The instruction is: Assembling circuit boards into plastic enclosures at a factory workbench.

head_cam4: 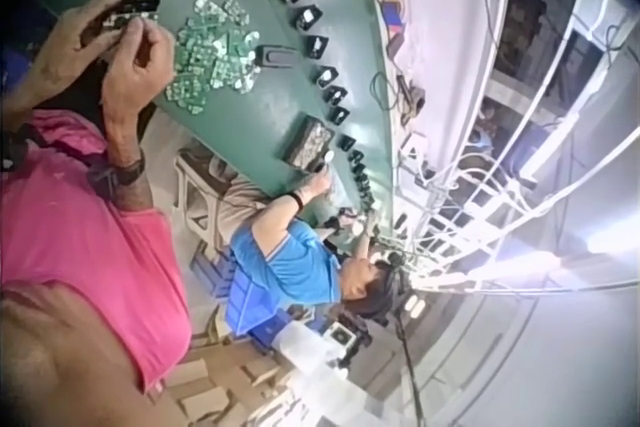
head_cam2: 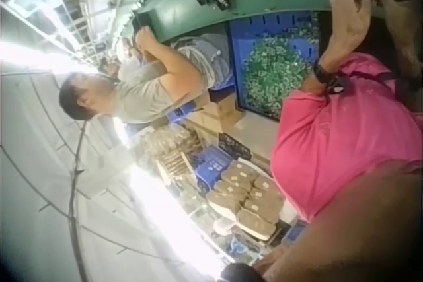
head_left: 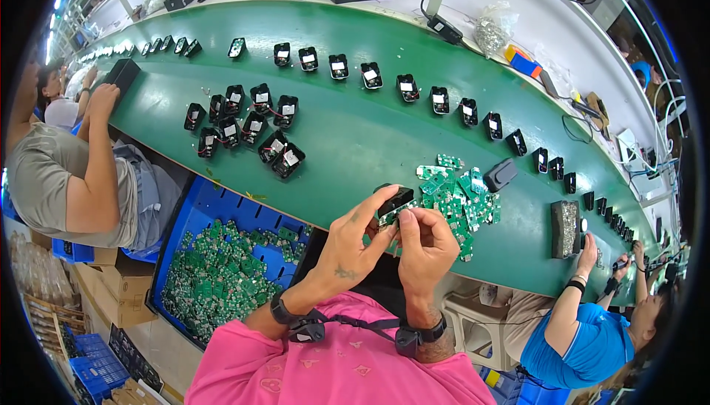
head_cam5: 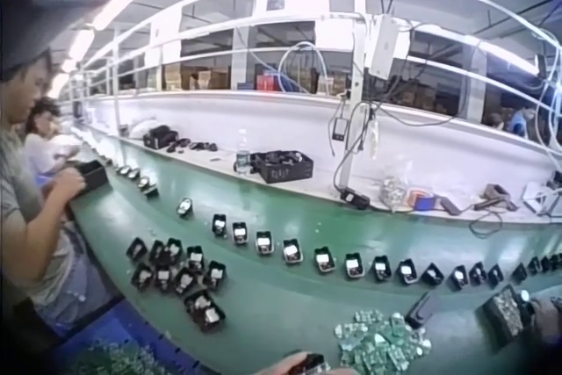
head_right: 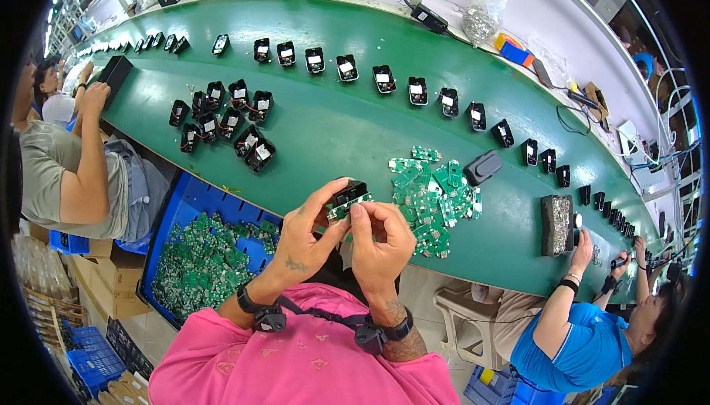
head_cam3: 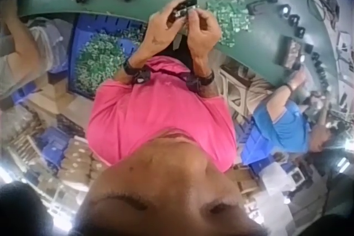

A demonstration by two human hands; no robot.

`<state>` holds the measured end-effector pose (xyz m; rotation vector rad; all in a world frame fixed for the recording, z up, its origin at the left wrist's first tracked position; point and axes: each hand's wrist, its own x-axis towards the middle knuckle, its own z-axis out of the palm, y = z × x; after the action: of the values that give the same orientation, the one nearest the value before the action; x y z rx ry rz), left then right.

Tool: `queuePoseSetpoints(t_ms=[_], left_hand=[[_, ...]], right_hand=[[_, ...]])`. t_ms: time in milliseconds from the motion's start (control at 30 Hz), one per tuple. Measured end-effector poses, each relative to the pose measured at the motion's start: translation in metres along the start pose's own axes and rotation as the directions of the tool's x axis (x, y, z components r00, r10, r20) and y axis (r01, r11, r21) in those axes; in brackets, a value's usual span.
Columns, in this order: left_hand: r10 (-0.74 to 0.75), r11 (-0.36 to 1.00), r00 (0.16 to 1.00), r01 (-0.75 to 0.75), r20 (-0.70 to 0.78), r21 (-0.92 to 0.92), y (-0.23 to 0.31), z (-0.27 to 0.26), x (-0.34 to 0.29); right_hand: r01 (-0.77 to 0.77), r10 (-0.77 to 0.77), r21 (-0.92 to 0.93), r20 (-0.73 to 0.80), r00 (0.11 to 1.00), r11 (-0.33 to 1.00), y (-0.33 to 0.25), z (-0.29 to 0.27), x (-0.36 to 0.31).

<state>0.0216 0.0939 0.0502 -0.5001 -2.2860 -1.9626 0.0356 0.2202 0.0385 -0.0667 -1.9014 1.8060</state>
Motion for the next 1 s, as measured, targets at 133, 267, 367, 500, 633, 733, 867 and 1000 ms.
queuePoseSetpoints(t_ms=[133,267,367,500,633,733,867,1000], left_hand=[[-0.004,0.998,0.999,0.002,0.034,0.067,0.005,0.0,-0.001],[0.092,0.993,0.996,-0.093,0.01,0.072,0.003,0.004,-0.003],[0.134,0.983,0.991,-0.133,0.004,0.123,0.001,0.005,-0.004],[0.237,0.944,0.968,-0.21,-0.08,0.256,0.0,0.007,-0.004],[0.306,0.912,0.945,-0.257,-0.115,0.321,0.008,0.001,0.0],[0.306,0.914,0.949,-0.269,-0.078,0.303,0.014,-0.004,-0.001],[0.304,0.918,0.951,-0.274,-0.064,0.287,0.021,-0.009,0.0],[0.317,0.922,0.946,-0.292,-0.064,0.253,0.025,-0.011,0.0]], right_hand=[[0.069,-0.071,-0.084,-0.026,0.997,0.994,-0.001,-0.001,0.001],[0.221,-0.235,-0.33,-0.002,0.972,0.918,-0.005,-0.002,0.003],[0.293,-0.305,-0.461,0.049,0.951,0.838,-0.007,-0.003,0.004],[0.329,-0.321,-0.549,0.115,0.94,0.768,-0.014,-0.004,0.003],[0.313,-0.21,-0.444,0.265,0.941,0.84,-0.033,-0.012,0.007],[0.318,-0.171,-0.442,0.34,0.925,0.839,-0.039,-0.016,0.011],[0.371,-0.162,-0.412,0.46,0.873,0.832,-0.048,-0.02,0.016],[0.354,-0.175,-0.349,0.453,0.874,0.868,-0.048,-0.022,0.016]])
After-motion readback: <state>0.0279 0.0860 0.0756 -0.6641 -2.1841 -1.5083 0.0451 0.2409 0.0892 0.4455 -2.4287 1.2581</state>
